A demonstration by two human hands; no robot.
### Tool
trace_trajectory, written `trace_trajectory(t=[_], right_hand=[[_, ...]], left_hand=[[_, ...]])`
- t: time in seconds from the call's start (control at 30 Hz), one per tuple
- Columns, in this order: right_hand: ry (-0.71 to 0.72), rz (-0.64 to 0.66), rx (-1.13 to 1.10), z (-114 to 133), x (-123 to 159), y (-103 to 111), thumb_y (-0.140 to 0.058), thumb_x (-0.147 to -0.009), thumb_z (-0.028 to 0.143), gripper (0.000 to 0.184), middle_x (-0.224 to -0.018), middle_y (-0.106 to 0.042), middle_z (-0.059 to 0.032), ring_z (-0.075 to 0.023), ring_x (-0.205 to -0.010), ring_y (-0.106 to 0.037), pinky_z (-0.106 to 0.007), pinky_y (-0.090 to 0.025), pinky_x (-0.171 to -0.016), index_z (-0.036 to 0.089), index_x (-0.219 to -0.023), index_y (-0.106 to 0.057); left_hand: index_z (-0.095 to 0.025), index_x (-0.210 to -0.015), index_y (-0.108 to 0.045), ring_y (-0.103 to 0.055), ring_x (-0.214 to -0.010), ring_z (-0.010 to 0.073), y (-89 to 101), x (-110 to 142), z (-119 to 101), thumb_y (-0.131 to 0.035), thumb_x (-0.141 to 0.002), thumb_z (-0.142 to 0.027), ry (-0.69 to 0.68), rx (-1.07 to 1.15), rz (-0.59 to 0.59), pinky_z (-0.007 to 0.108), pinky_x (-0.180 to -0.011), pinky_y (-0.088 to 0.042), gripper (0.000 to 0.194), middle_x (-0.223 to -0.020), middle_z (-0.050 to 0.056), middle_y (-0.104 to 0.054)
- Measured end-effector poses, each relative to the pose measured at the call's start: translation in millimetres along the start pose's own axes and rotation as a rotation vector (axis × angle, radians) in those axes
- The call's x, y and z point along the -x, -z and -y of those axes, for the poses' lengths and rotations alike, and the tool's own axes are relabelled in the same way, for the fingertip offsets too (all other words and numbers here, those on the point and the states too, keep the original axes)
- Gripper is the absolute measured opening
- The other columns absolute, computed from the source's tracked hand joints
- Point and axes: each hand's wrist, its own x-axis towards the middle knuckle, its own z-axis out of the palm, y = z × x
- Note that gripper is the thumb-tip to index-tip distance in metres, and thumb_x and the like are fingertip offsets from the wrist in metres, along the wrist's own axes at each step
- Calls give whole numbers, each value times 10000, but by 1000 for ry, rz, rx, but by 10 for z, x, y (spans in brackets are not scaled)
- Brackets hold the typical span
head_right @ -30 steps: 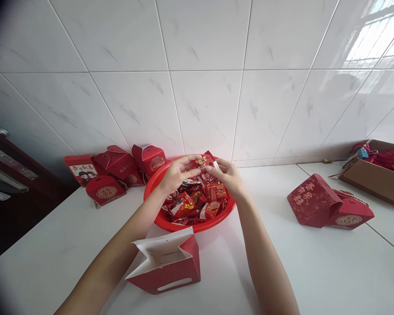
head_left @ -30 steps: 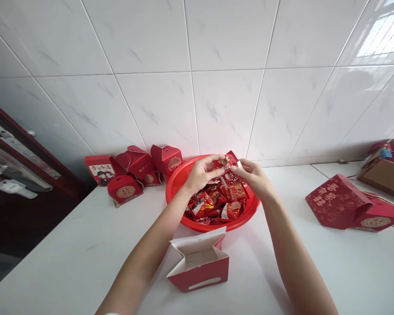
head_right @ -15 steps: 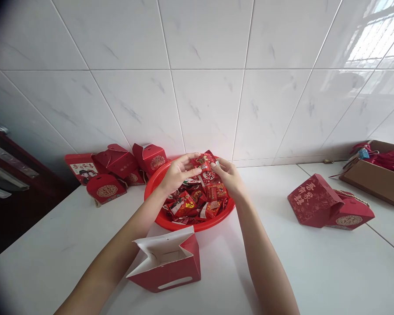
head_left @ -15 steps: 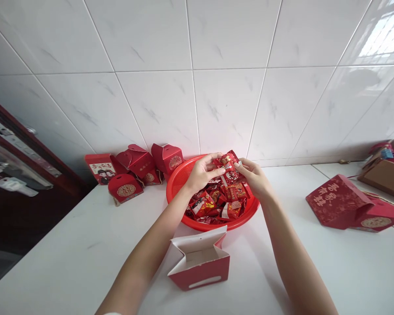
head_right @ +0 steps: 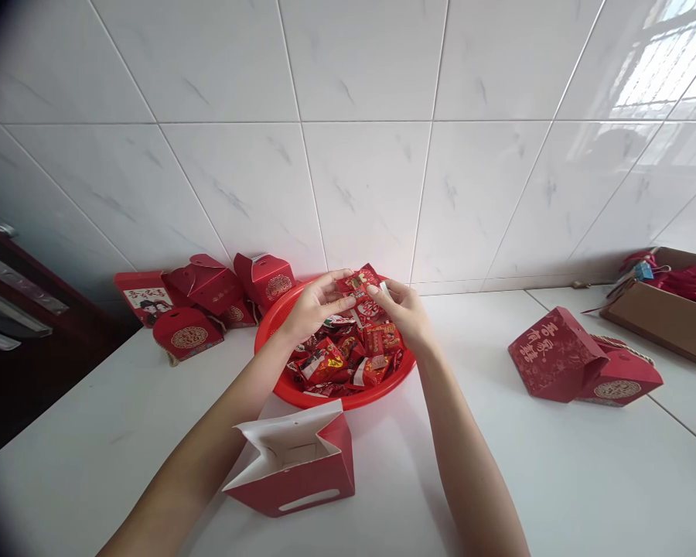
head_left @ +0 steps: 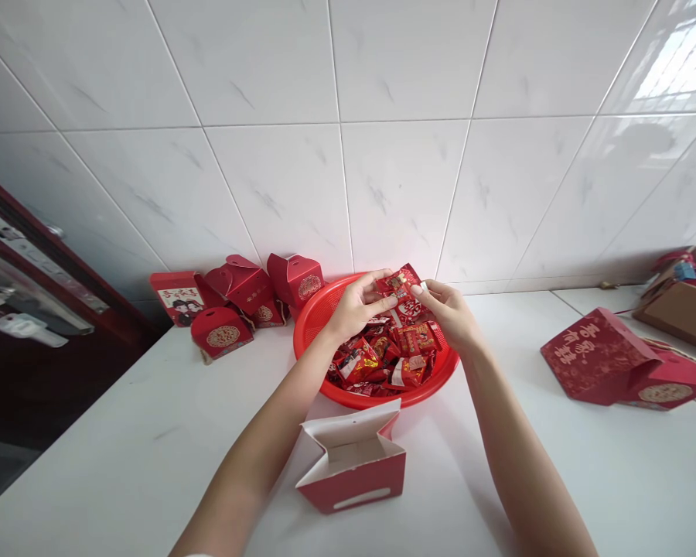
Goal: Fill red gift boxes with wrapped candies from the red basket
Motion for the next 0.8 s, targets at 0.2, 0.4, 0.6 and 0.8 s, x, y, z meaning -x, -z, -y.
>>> trace_trajectory(t=[0.2,0.4,0.6,0.8], right_hand=[[-22,17,-73,0,12,3,-916,-651,560,443,-826,-756,-30,-211,-727,-704,-316,-569,-655,221,-871,-733],[-9,38,-145,4,20,1,-916,-670,510,410,-825,-757,-20,-190,-707,-700,-313,-577,-671,220,-895,-736],[-1,29,-122,3,17,2,-910,-679,500,395,-835,-752,-23,-183,-703,-690,-296,-559,-645,211,-882,-732],[8,42,-76,-11,4,21,-890,-723,509,370,-853,-761,-31,-177,-729,-695,-269,-536,-630,209,-882,-742]], left_hand=[[-200,-1304,-660,-717,-1126,289,3,5,-7,-886,-737,-340,10,22,1,399,-917,-613,626,-1273,110,-745],[-214,-1307,-662,-710,-1131,283,-7,39,-68,-897,-725,-325,22,61,6,401,-915,-611,638,-1300,98,-736],[-205,-1302,-661,-728,-1084,271,-11,35,-64,-903,-712,-340,-2,50,2,402,-916,-608,653,-1242,95,-760],[-208,-1301,-665,-726,-1087,276,-11,28,-44,-904,-707,-353,-9,33,-8,410,-922,-606,656,-1236,95,-764]])
